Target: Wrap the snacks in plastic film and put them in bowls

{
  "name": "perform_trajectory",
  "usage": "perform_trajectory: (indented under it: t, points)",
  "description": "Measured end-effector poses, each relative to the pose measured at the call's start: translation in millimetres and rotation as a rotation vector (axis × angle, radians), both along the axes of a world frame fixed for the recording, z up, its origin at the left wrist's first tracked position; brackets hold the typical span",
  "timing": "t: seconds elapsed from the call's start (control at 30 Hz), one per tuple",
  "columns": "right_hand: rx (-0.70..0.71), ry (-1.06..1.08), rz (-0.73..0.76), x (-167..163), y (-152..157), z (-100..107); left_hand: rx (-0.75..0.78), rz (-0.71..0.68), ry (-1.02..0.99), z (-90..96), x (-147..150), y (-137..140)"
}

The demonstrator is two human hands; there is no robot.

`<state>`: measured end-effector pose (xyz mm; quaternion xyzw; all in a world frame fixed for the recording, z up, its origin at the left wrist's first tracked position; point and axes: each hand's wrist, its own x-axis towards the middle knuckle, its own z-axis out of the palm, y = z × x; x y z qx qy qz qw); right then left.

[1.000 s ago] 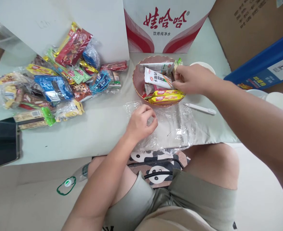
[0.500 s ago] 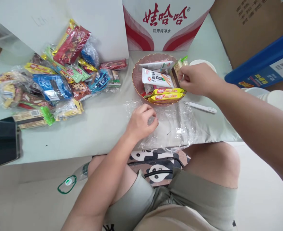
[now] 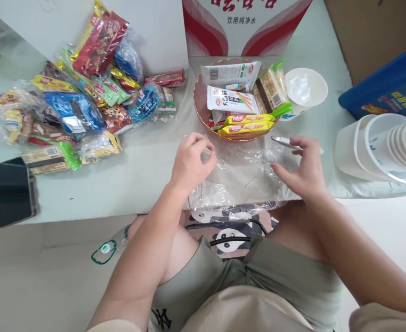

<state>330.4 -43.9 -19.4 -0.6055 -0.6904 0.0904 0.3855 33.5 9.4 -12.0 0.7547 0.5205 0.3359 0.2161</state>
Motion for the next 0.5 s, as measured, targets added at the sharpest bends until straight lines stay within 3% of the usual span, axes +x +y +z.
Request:
perform_trajectory:
  t: [0.07,0.13,0.4,0.5]
  points:
    - [-0.091,0.055,-0.058,-4,12,-11,0.045,0.159,0.027,-6.1,-5,4]
    - [-0.152,0.049,-0.072,-8,22,-8,0.055,0.249,0.03,-13.8,-10,7]
    - [0.086,0.035,-0.01,-11,-4,5,-0.1,0.202,0.032,-36.7,-32,13]
    - [0.13,0.17,-0.033,-13,-7,2,-0.119,0.17,-0.017,-35.7,-31,14]
